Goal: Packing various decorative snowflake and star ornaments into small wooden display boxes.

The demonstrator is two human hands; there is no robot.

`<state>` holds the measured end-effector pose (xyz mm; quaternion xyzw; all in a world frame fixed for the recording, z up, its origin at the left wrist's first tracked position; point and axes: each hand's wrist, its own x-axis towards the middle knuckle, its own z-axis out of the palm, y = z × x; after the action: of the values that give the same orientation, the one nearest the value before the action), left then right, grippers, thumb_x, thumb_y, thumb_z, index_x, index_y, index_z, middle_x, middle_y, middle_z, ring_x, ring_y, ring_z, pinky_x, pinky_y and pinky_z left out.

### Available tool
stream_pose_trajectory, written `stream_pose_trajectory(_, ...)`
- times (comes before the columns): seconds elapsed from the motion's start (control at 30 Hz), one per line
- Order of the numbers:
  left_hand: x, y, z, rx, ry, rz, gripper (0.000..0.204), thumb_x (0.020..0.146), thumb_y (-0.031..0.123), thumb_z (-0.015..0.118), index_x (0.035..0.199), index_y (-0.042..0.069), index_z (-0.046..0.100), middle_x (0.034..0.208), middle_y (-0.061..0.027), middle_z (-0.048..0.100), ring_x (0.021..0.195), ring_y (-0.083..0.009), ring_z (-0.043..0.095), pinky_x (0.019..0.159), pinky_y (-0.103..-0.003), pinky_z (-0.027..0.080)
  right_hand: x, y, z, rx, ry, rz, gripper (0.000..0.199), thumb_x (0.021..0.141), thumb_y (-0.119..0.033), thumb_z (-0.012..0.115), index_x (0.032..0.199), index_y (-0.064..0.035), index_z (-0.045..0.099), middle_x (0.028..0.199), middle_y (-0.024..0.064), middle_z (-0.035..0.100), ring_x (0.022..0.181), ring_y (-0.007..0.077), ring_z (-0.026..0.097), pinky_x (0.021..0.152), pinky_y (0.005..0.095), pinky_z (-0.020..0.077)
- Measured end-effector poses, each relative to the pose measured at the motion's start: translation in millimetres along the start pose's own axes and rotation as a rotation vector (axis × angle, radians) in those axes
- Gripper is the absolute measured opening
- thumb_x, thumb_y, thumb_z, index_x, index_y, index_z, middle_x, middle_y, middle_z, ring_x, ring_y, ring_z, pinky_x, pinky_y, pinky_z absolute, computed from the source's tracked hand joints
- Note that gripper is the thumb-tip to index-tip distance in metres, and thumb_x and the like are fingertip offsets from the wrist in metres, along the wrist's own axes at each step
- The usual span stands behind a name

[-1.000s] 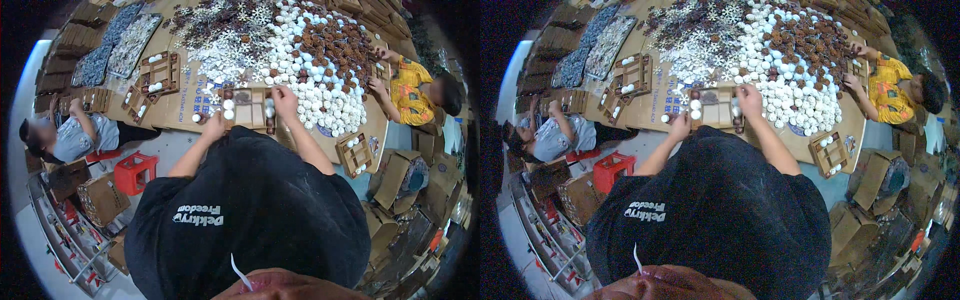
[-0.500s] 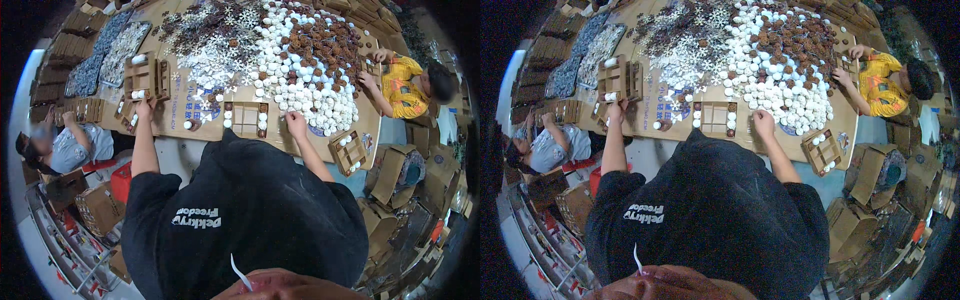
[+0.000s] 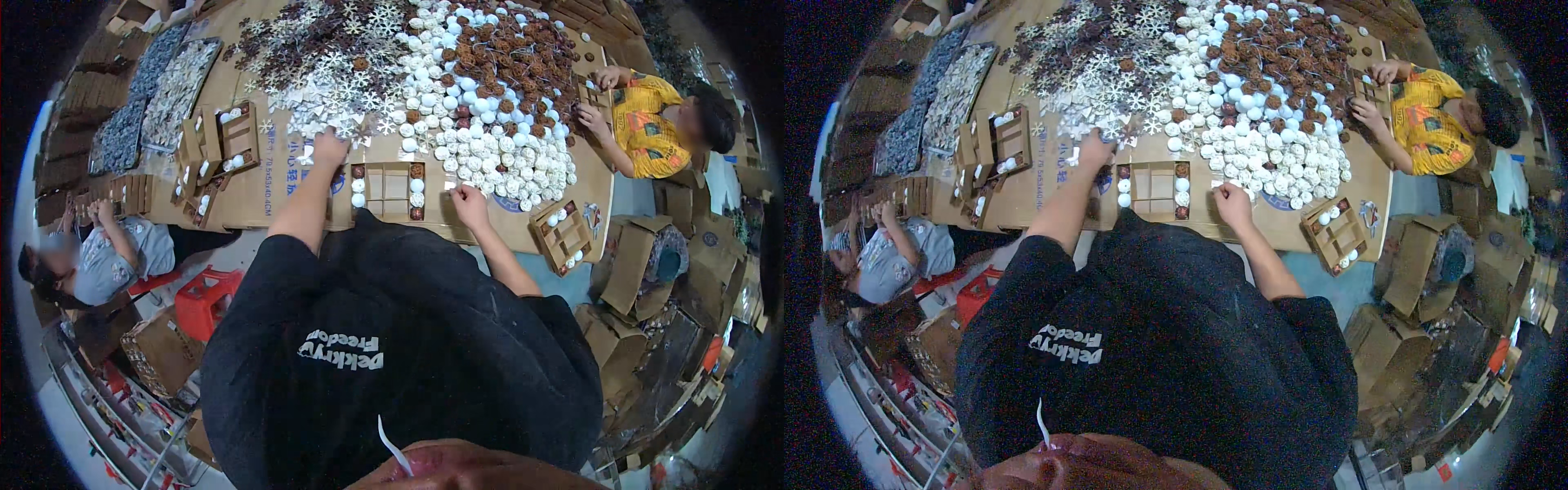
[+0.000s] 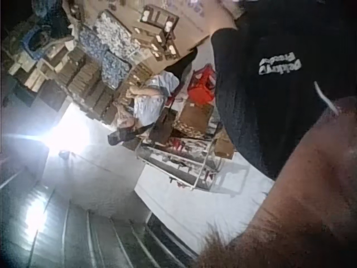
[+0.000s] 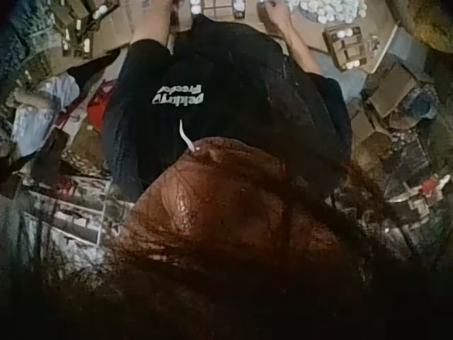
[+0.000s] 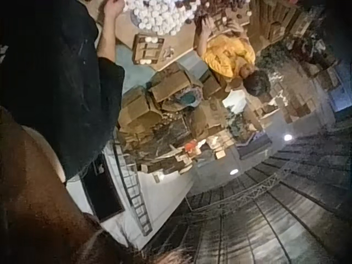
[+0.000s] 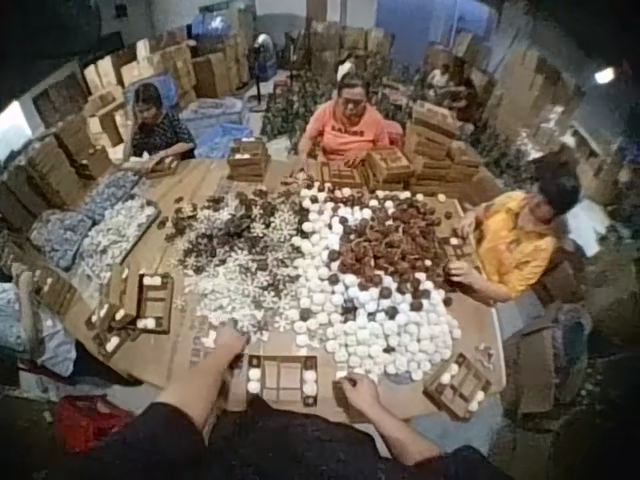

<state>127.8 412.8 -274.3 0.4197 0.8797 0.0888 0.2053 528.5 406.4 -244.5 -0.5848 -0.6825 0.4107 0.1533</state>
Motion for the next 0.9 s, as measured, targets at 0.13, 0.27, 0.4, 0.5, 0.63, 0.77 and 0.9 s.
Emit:
stream_pose_trajectory(0.13,-22.3,41.2,-2.3,0.320,-0.145,-0.032,0.055,0.084,0.035,0.065,0.127,0.002,0.052,0.129,-0.0241,0.055,0.117,-0.0455,0.054,0.096,-0.050,0.048,-5.6,13.3,-3.4,0.005,0.037,0.017,0.026,0.087,-0.025,0.067,0.088,0.0008,0.070,0.064,0.0118,0.062,0.058,0.0194,0.058,0.057,0.0345,0.0458)
stream_pose_trajectory(0.27,-7.5,5.5,-10.9,0.136,-0.092,-0.009,0.037,0.090,0.019,0.053,0.123,0.002,0.053,0.106,-0.0209,0.067,0.100,-0.0369,0.066,0.084,-0.042,0.053,-0.8,-13.9,-7.1,0.019,-0.052,0.073,0.027,0.087,-0.028,0.064,0.086,-0.0016,0.068,0.071,0.0158,0.064,0.068,0.0320,0.064,0.064,0.0417,0.0491)
stream_pose_trajectory(0.4,-38.1,36.6,-59.7,-0.423,0.011,0.217,0.041,0.085,0.013,0.065,0.122,-0.001,0.054,0.088,-0.0138,0.068,0.076,-0.0228,0.066,0.072,-0.032,0.053,12.5,-23.3,-1.5,-0.032,-0.065,0.036,0.028,0.088,-0.028,0.066,0.093,-0.0003,0.068,0.075,0.0142,0.066,0.069,0.0231,0.064,0.065,0.0369,0.0488)
stream_pose_trajectory(0.5,-66.8,38.9,-87.3,-0.957,-0.176,0.136,0.043,0.086,0.005,0.067,0.127,0.001,0.053,0.088,-0.0050,0.065,0.074,-0.0101,0.060,0.065,-0.024,0.049,29.6,-64.5,14.4,0.195,-0.127,-0.089,0.034,0.089,-0.030,0.067,0.104,-0.0001,0.066,0.083,0.0104,0.069,0.070,0.0184,0.063,0.065,0.0343,0.0489)
stream_pose_trajectory(0.63,-102.0,47.5,-118.5,-1.234,-0.303,0.106,0.041,0.089,0.000,0.063,0.129,0.002,0.053,0.095,-0.0012,0.064,0.080,-0.0089,0.061,0.068,-0.022,0.051,33.1,-162.5,11.4,0.350,-0.247,-0.306,0.048,0.091,-0.022,0.068,0.133,-0.0038,0.054,0.110,0.0047,0.066,0.072,0.0117,0.059,0.072,0.0267,0.0506)
stream_pose_trajectory(0.77,-124.0,59.5,-137.2,-1.432,-0.346,-0.008,0.043,0.090,-0.003,0.057,0.133,0.002,0.050,0.102,-0.0028,0.062,0.086,-0.0095,0.062,0.073,-0.022,0.054,51.0,-184.0,41.7,0.484,-0.409,-0.423,0.042,0.086,-0.026,0.072,0.120,-0.0031,0.064,0.099,0.0105,0.069,0.069,0.0145,0.064,0.070,0.0298,0.0515)
stream_pose_trajectory(0.9,-123.7,35.2,-137.5,-1.520,-0.361,0.007,0.047,0.089,-0.006,0.052,0.135,0.001,0.047,0.106,-0.0068,0.062,0.086,-0.0111,0.063,0.065,-0.019,0.051,54.5,-189.2,46.3,0.497,-0.491,-0.284,0.029,0.086,-0.025,0.072,0.105,-0.0027,0.071,0.080,0.0063,0.070,0.069,0.0137,0.063,0.068,0.0292,0.0503)
